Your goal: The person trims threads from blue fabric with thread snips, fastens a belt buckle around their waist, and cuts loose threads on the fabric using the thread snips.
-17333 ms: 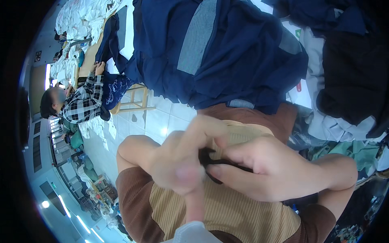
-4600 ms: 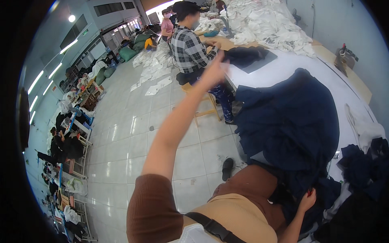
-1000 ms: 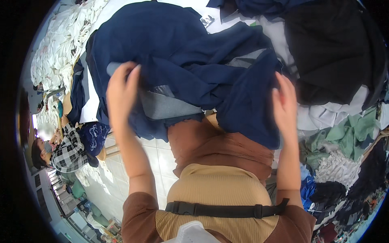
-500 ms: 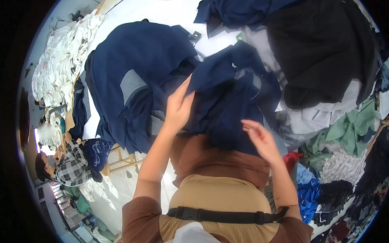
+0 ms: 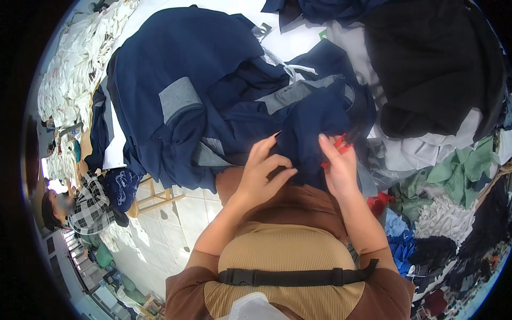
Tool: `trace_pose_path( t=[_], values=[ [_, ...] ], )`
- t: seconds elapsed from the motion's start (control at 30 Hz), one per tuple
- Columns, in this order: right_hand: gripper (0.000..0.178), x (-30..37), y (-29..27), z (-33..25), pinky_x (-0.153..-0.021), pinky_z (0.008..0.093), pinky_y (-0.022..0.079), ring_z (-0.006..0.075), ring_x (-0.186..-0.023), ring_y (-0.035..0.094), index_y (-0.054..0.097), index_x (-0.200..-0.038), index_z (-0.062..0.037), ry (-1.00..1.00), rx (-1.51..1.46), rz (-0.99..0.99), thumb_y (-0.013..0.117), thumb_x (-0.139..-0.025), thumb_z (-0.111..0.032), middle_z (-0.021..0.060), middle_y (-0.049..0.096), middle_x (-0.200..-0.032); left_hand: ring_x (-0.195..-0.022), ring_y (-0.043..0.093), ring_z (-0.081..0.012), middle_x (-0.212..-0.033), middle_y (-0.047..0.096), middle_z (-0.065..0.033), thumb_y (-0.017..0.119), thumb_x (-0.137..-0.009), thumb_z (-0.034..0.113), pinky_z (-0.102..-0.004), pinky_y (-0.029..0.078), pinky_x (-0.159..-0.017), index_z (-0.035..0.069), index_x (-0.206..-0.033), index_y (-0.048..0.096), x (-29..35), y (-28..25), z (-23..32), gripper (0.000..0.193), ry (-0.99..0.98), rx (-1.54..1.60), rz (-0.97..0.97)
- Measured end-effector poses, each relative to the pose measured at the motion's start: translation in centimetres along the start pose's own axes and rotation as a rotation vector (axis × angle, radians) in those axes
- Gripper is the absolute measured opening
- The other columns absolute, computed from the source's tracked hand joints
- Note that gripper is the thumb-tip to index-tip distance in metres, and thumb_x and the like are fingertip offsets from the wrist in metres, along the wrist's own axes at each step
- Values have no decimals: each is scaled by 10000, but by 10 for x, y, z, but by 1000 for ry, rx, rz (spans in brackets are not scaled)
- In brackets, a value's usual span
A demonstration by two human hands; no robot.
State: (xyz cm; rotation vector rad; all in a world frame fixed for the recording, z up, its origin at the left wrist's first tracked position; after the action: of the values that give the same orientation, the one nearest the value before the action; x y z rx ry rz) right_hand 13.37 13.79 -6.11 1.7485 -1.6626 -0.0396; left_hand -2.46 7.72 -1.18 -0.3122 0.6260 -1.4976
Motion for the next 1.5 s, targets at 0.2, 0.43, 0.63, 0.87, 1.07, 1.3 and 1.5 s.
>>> trace_pose_path(
  t=[0.2,0.43,0.63,0.87,1.07,1.3,1.5],
  values=[
    [87,19,-6,-26,-600,290,486,140,-715,590,529,-956,-71,-112,89,4,565,-880,-95,20,586,-825,-909,541,-265,-1019,596,-125,617,-763,15,-322,416,-793,40,-820,538,-6,-27,-2,101,22,240,249],
    [127,30,-2,-55,-604,204,436,79,-708,527,576,-968,-10,-297,525,10,556,-894,-111,28,566,-786,-1100,504,-224,-1141,563,-218,380,-937,66,-394,277,-1027,22,-917,402,-11,-32,3,53,-6,881,162],
    [230,50,4,-89,-515,191,281,58,-594,397,548,-1023,18,-682,313,-50,460,-937,-176,29,494,-711,-906,513,-152,-1000,593,-161,405,-887,121,-283,368,-861,54,-877,400,0,-35,-7,68,-192,963,160],
    [335,46,64,-89,-605,187,369,78,-716,492,612,-1086,-18,-519,877,-540,632,-768,-121,85,609,-1067,-614,275,-3,-729,470,38,401,-919,63,-170,268,-552,32,-848,413,7,-29,4,78,-87,902,-47],
    [73,42,64,-63,-591,191,396,70,-693,541,634,-828,8,-373,804,-473,642,-759,28,25,610,-766,-912,541,-143,-1022,610,-162,533,-838,36,-250,427,-832,32,-909,433,7,-24,9,123,-291,1079,-77],
    [75,47,55,-54,-651,171,428,48,-750,555,639,-875,6,-253,676,-452,622,-805,26,20,628,-829,-738,570,-73,-794,648,-45,688,-766,35,-215,456,-688,-35,-869,665,-4,-13,13,126,-336,682,-176],
    [411,44,37,-73,-631,150,334,36,-686,370,436,-1236,4,-389,549,-313,547,-886,-179,30,520,-1018,-745,582,-85,-815,656,-43,665,-781,-4,-198,447,-683,-41,-911,668,-4,-23,9,135,-406,633,-24]
  ],
)
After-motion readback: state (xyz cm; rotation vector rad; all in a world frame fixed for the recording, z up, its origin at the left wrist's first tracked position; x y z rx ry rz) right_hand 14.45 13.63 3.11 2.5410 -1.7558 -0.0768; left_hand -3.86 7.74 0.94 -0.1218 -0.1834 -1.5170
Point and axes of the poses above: each hand's wrist, its own x-axis away from the middle knuckle, its own y-axis out of the palm, z = x × y, the point moved 6 cm from there along -x, towards the middle knuckle
